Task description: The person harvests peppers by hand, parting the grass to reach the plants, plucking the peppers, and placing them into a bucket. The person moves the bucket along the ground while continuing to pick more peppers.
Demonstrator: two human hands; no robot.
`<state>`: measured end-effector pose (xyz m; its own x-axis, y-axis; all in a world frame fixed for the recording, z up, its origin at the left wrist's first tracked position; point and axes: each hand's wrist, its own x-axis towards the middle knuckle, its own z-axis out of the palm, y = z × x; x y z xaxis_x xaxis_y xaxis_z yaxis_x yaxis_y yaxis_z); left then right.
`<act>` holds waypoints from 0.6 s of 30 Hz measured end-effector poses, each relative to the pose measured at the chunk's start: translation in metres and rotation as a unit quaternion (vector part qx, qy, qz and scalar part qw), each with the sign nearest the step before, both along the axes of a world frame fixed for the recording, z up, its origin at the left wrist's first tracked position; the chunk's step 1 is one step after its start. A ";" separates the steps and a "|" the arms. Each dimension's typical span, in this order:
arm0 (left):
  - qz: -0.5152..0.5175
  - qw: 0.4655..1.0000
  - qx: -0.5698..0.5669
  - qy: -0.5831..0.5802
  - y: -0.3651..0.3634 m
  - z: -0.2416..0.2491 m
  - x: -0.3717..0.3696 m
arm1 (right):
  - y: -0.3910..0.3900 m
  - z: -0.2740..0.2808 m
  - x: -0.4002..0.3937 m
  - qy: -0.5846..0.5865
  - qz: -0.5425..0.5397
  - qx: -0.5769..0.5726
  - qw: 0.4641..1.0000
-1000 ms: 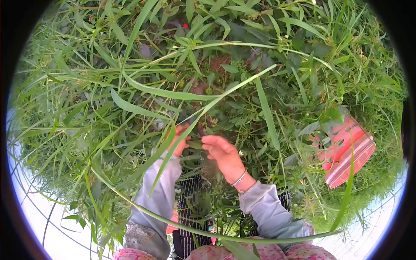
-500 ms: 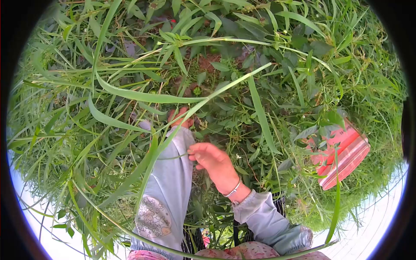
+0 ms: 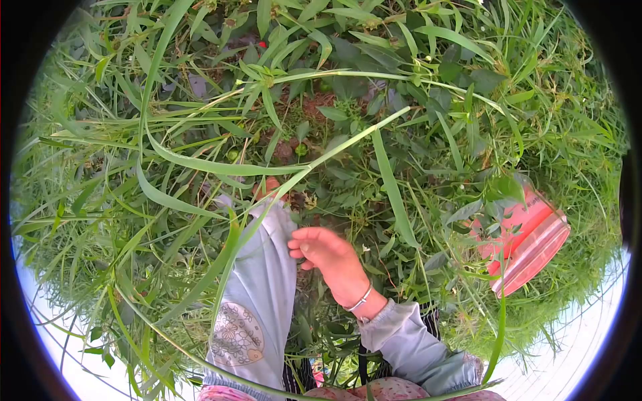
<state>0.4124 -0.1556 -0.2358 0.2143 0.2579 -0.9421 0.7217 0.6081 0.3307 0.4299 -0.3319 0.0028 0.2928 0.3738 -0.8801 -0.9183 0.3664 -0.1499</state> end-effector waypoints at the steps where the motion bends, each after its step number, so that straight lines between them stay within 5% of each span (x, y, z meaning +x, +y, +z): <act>1: 0.005 1.000 0.024 0.001 0.001 -0.002 -0.001 | 0.000 0.001 -0.001 0.004 0.000 0.001 1.000; 7: 0.007 0.989 0.149 0.023 0.003 0.016 -0.012 | 0.001 0.005 0.001 -0.013 -0.002 0.013 1.000; 11: -0.016 0.993 0.095 0.074 0.000 0.087 -0.012 | 0.003 0.005 0.002 -0.009 0.000 0.013 1.000; 12: 0.062 0.995 0.075 0.017 0.000 0.098 -0.017 | 0.004 0.004 0.001 -0.007 -0.004 0.013 1.000; 18: -0.011 0.998 -0.018 -0.051 0.016 0.165 -0.024 | 0.002 0.006 0.000 -0.007 0.002 0.014 1.000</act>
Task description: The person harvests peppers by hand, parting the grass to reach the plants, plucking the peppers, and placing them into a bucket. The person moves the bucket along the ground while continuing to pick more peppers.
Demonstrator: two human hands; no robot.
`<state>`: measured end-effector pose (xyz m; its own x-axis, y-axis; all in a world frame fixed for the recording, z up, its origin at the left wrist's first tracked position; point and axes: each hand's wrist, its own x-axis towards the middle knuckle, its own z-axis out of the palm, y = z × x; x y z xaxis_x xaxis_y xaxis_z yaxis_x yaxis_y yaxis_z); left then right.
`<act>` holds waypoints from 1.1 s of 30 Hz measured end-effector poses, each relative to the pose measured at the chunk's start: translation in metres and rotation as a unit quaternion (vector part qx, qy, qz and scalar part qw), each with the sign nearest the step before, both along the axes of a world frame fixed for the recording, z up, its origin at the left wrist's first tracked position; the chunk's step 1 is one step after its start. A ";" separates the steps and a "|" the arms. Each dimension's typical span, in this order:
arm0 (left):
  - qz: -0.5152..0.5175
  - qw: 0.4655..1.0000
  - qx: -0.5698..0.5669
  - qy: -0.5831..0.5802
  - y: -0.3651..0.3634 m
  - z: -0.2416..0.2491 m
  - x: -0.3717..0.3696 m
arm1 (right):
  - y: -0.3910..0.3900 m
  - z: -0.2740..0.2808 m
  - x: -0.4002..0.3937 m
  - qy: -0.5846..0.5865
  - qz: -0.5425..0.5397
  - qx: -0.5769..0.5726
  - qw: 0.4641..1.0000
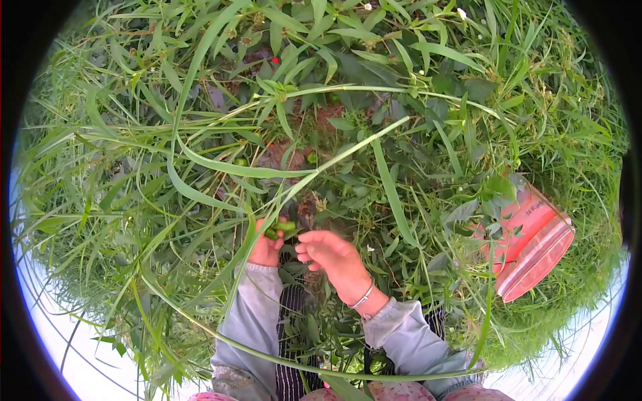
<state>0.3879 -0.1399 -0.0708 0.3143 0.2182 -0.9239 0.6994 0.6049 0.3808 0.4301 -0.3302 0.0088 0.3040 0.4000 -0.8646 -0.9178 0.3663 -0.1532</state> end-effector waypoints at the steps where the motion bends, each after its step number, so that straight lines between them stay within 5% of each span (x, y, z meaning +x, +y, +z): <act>1: -0.017 0.999 -0.032 -0.014 0.002 0.010 0.002 | 0.000 0.000 0.000 -0.004 0.000 0.002 1.000; 13: -0.263 0.962 0.046 0.052 0.034 0.053 0.023 | 0.001 -0.003 -0.012 -0.025 -0.004 0.007 1.000; 18: -0.212 0.976 -0.012 0.050 0.048 0.062 0.019 | -0.003 -0.006 -0.010 -0.019 0.003 -0.019 1.000; 24: -0.313 0.936 -0.091 0.132 0.067 0.064 0.032 | -0.011 -0.006 -0.005 -0.004 -0.019 -0.048 0.999; 27: -0.484 0.871 -0.019 0.079 0.026 0.087 0.016 | -0.015 -0.005 -0.003 0.003 -0.022 -0.049 0.999; 28: -0.449 0.891 0.051 -0.043 0.018 0.075 -0.022 | -0.016 -0.006 -0.003 0.006 -0.025 -0.046 0.999; 29: -0.479 0.870 0.109 -0.045 0.005 0.080 -0.013 | -0.017 -0.007 -0.003 0.008 -0.029 -0.045 0.999; 33: -0.598 0.716 0.342 -0.118 -0.047 0.114 0.068 | -0.017 -0.007 -0.004 0.032 -0.026 -0.053 0.998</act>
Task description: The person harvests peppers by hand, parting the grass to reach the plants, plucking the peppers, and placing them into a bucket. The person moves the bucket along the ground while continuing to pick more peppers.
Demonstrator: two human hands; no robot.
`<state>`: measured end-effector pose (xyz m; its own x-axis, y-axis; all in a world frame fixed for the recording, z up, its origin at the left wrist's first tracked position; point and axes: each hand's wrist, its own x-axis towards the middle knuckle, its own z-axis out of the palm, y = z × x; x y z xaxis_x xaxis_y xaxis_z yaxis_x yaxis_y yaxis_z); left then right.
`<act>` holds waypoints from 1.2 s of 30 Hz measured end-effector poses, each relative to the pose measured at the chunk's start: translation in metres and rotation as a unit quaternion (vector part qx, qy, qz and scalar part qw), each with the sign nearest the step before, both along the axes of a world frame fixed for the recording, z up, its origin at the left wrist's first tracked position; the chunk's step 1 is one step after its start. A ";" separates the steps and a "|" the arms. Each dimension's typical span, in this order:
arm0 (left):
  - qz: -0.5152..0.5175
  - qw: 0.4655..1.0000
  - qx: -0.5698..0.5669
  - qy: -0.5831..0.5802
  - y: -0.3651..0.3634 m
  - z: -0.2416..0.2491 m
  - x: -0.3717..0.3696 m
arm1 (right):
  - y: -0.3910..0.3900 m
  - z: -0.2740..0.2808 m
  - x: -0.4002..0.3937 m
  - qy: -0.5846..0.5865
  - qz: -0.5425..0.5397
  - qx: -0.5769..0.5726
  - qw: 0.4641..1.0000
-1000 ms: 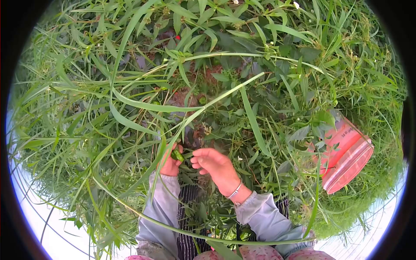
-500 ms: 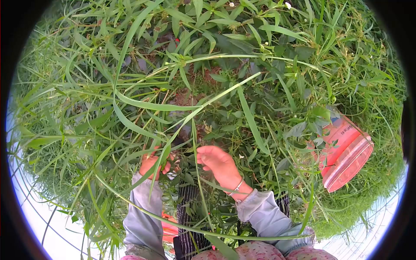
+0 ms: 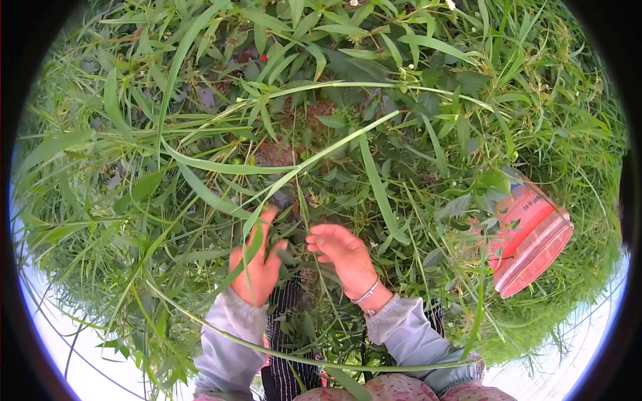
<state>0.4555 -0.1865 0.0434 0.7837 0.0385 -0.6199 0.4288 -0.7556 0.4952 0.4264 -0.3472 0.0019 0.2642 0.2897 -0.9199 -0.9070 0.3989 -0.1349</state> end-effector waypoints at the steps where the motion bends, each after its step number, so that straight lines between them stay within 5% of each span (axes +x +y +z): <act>1: -0.072 0.995 0.002 -0.071 -0.009 -0.004 0.023 | 0.002 -0.001 -0.002 0.006 0.003 0.000 1.000; 5: -0.050 0.969 -0.202 -0.131 -0.036 -0.080 0.092 | 0.003 0.000 -0.003 0.000 0.017 0.006 1.000; 7: -0.117 0.989 -0.004 -0.087 -0.032 -0.172 0.078 | 0.001 0.001 -0.003 0.009 0.016 0.010 1.000; 8: -0.112 0.985 0.079 0.101 -0.039 -0.176 0.087 | 0.000 0.000 -0.002 0.011 0.018 0.014 1.000; 9: -0.325 0.920 0.197 0.099 -0.017 -0.246 0.056 | -0.001 0.000 -0.002 0.004 0.020 0.004 1.000; 11: -0.190 0.961 0.191 0.056 -0.019 -0.245 0.037 | -0.004 0.001 -0.005 0.007 0.013 0.005 1.000; 15: -0.145 0.975 0.161 0.054 -0.017 -0.263 0.036 | -0.002 -0.001 -0.009 0.013 0.012 0.024 1.000; 21: -0.163 0.972 0.128 0.115 -0.011 -0.256 0.053 | -0.013 0.002 0.007 -0.008 -0.013 -0.005 1.000; 25: -0.216 0.950 0.129 0.187 -0.020 -0.196 0.083 | -0.019 -0.001 0.012 -0.018 -0.101 -0.038 0.994; 26: -0.304 0.927 0.142 0.168 -0.016 -0.193 0.081 | -0.022 -0.001 0.013 -0.023 -0.127 -0.046 0.991; 28: -0.310 0.934 0.121 0.126 -0.012 -0.174 0.084 | -0.027 -0.001 0.018 -0.038 -0.182 -0.059 0.981; 31: -0.143 0.985 0.033 -0.085 -0.033 -0.170 0.098 | -0.031 0.004 0.023 -0.050 -0.174 -0.074 0.981; 33: 0.044 0.987 -0.122 0.091 -0.072 -0.149 0.129 | -0.030 0.005 0.021 -0.083 -0.151 -0.071 0.982; 34: -0.123 0.977 -0.134 -0.112 -0.088 -0.151 0.135 | -0.033 0.007 0.023 -0.119 -0.151 -0.085 0.978; 35: -0.147 0.972 -0.153 0.097 -0.104 -0.148 0.138 | -0.035 0.009 0.025 -0.155 -0.150 -0.097 0.972; 36: -0.215 0.957 -0.162 0.105 -0.119 -0.166 0.121 | -0.038 0.011 0.027 -0.189 -0.148 -0.107 0.965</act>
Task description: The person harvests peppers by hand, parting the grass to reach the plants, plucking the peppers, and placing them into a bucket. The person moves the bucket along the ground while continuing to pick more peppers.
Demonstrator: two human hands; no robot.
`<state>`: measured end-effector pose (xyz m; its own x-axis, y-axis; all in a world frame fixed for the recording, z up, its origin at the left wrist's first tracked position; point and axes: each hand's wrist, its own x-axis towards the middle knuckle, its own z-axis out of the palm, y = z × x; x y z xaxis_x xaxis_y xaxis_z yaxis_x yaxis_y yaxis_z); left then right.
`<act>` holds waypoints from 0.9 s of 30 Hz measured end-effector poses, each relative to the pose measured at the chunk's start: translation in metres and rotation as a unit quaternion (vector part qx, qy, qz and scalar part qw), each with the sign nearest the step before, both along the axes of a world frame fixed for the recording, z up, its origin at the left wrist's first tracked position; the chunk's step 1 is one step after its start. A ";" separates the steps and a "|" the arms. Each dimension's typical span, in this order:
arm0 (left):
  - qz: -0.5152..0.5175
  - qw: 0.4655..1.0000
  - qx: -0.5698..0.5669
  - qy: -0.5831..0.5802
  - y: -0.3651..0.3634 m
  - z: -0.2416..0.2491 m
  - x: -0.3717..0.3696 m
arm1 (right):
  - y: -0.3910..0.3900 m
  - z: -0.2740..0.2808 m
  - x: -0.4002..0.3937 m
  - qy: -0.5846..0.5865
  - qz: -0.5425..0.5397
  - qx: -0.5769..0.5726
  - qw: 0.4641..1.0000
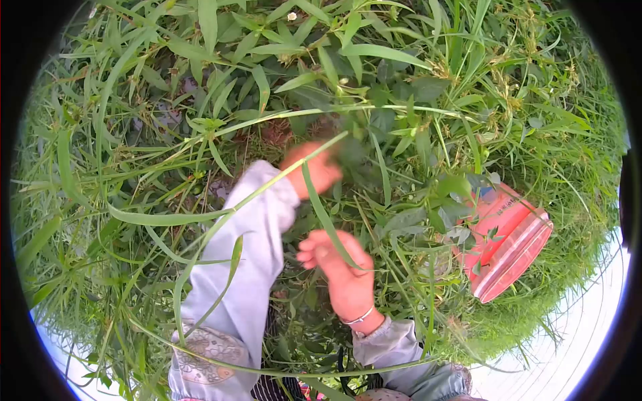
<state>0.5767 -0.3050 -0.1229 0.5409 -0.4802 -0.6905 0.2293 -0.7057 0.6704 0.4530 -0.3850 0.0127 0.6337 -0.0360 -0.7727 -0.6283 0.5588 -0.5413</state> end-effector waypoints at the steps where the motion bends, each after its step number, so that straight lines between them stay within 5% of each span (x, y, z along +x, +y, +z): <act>1: 0.008 0.993 -0.054 -0.106 -0.008 -0.016 -0.037 | -0.005 -0.007 -0.001 -0.042 -0.056 -0.011 0.997; 2: -0.110 0.985 -0.072 -0.110 -0.012 0.010 -0.031 | -0.014 -0.006 0.004 -0.085 -0.053 -0.073 0.992; 3: -0.016 0.970 -0.055 0.236 -0.015 0.038 -0.024 | -0.022 -0.008 0.007 -0.093 -0.053 -0.117 0.987; 4: -0.231 0.971 -0.044 0.053 -0.015 0.035 -0.043 | -0.030 -0.011 0.009 -0.101 -0.053 -0.161 0.980; 5: -0.144 0.989 0.013 0.016 -0.016 0.033 -0.072 | -0.037 -0.015 0.009 -0.082 -0.047 -0.197 0.976; 6: -0.298 0.952 0.045 -0.063 -0.016 0.032 -0.087 | -0.041 -0.019 0.007 -0.060 -0.042 -0.231 0.970; 8: -0.310 0.939 0.039 -0.144 -0.008 0.047 -0.103 | -0.047 -0.028 -0.004 -0.048 0.063 -0.338 0.938; 11: -0.300 0.942 0.036 -0.145 0.001 0.057 -0.114 | -0.060 -0.037 -0.011 -0.097 0.308 -0.519 0.791; 15: -0.332 0.929 0.028 -0.162 0.022 0.066 -0.122 | -0.051 -0.058 -0.057 -0.054 0.489 -0.525 0.694; 20: -0.261 0.941 -0.002 -0.215 0.046 0.069 -0.120 | -0.038 -0.034 -0.066 -0.016 0.521 -0.475 0.709; 23: -0.063 0.998 -0.017 -0.027 0.046 0.085 -0.099 | -0.029 -0.028 -0.079 -0.023 0.501 -0.479 0.720; 25: 0.022 0.999 -0.004 -0.030 0.046 0.094 -0.084 | -0.026 -0.023 -0.082 -0.007 0.498 -0.463 0.733; 26: 0.034 0.992 -0.017 -0.121 0.042 0.095 -0.071 | -0.024 -0.019 -0.084 0.003 0.495 -0.455 0.741; 27: 0.048 0.990 -0.001 -0.131 0.040 0.086 -0.060 | -0.021 -0.024 -0.089 -0.025 0.535 -0.468 0.703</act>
<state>0.5164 -0.2646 -0.0365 0.7444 -0.4183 -0.5204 0.1145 -0.6879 0.7167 0.3641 -0.4063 -0.0113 0.7105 0.0051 -0.7037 -0.3838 -0.8354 -0.3935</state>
